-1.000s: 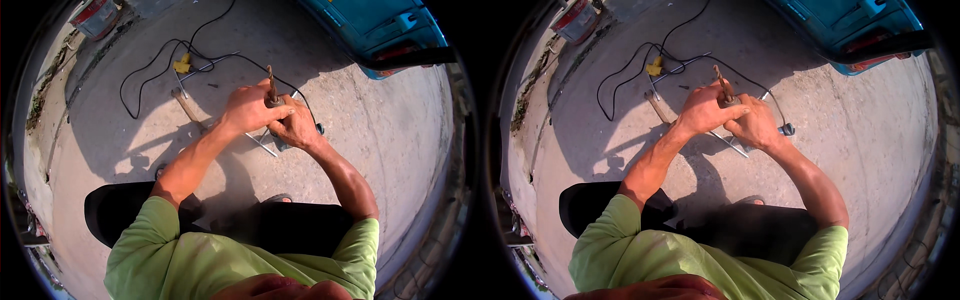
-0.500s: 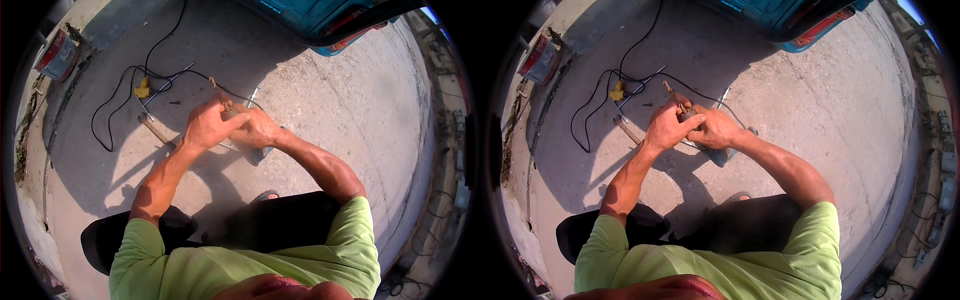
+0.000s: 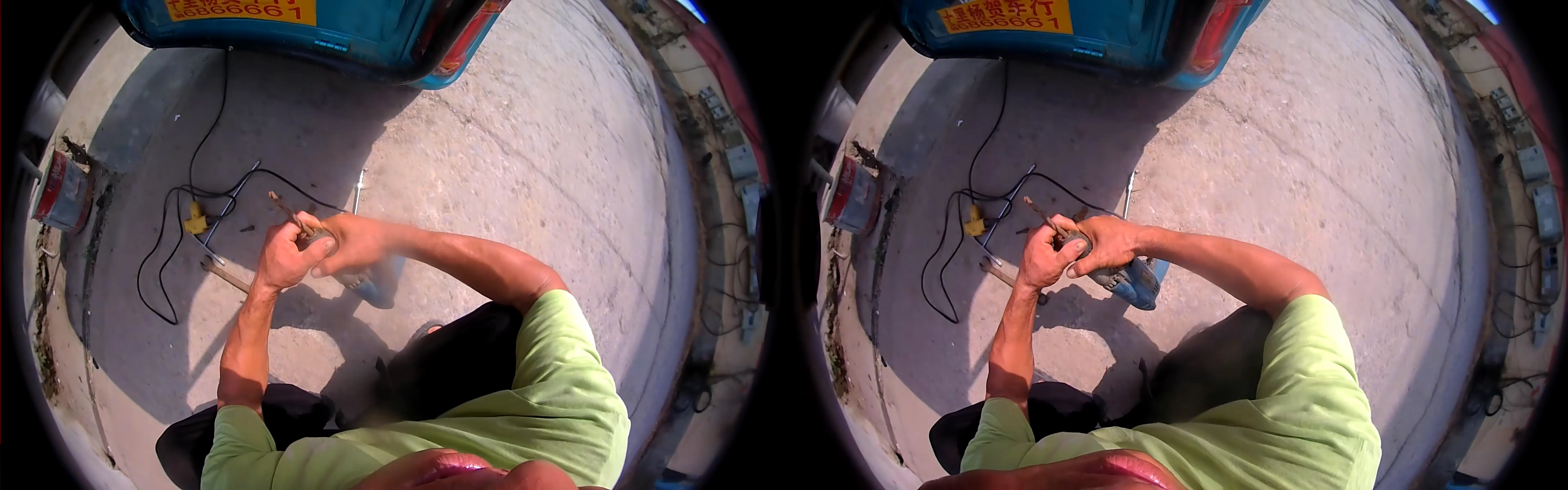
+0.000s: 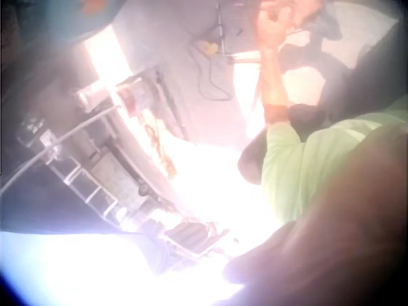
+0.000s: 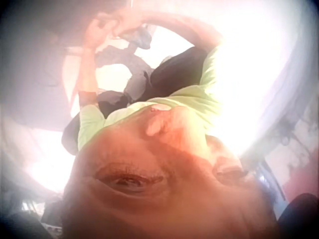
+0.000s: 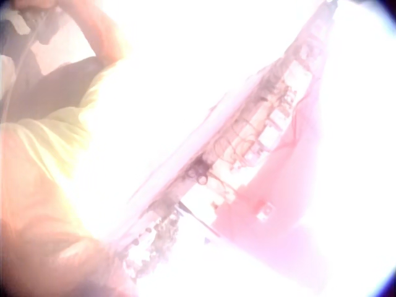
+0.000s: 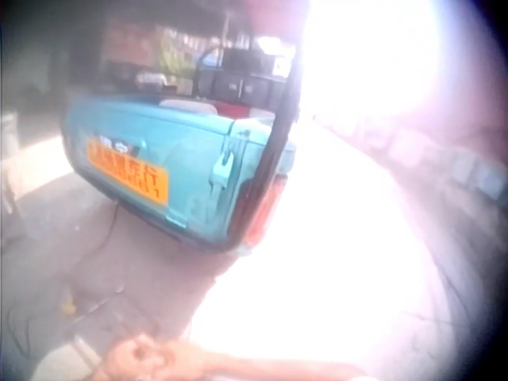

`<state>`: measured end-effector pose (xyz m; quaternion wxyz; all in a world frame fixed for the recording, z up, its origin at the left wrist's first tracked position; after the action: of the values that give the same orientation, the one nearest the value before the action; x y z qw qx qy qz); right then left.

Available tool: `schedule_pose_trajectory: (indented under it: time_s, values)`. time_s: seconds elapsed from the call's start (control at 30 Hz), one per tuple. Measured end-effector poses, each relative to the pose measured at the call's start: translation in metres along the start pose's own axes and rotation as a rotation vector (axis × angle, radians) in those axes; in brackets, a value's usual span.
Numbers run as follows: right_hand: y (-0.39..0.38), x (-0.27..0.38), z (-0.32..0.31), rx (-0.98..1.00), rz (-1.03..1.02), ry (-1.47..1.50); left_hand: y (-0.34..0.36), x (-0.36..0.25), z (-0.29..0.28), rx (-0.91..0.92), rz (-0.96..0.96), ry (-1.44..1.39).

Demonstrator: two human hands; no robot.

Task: The person connects an electric drill cord to a power plug, installs a drill bit into the drill chuck, and drills into a vehicle's rear frame.

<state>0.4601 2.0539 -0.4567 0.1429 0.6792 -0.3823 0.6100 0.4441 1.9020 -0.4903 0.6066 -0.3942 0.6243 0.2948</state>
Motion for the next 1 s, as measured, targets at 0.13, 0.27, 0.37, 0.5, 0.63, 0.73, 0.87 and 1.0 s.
schedule_pose_trajectory:
  time_s: [0.13,0.27,0.37,0.5,0.63,0.73,0.87,1.0]
  values:
    - [0.009,-0.033,0.011,-0.079,-0.065,-0.167,-0.009,-0.027,0.006,-0.152,0.072,0.316]
    - [0.017,-0.043,0.021,-0.355,-0.223,-0.277,-0.011,-0.040,0.010,-0.274,0.181,0.514]
    - [0.021,-0.037,0.020,-0.368,-0.181,-0.319,-0.011,-0.049,0.006,-0.350,0.103,0.515]
    - [0.026,-0.052,0.027,-0.372,-0.140,-0.385,-0.005,-0.057,0.005,-0.493,0.122,0.734]
    - [0.024,-0.054,0.019,-0.367,-0.034,-0.444,-0.003,-0.057,0.000,-0.340,-0.019,0.799]
    - [0.019,-0.053,0.018,-0.384,0.016,-0.436,0.000,-0.052,0.001,-0.229,0.062,0.792]
    - [0.014,-0.037,0.017,-0.239,-0.004,-0.372,0.007,-0.048,-0.004,-0.025,0.043,0.862]
    - [0.009,-0.021,0.040,0.082,0.041,0.113,-0.004,-0.044,-0.009,0.051,0.250,0.586]
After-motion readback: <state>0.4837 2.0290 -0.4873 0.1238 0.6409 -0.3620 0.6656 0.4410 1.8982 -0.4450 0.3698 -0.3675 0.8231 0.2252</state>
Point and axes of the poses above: each hand's wrist, its own y-axis towards the middle knuckle, its own z-axis out of the palm, x = y × z, the point moved 5 cm from there along y, towards the middle knuckle, and after that the axes turned 6 degrees about -z, right-handed, at the moved point
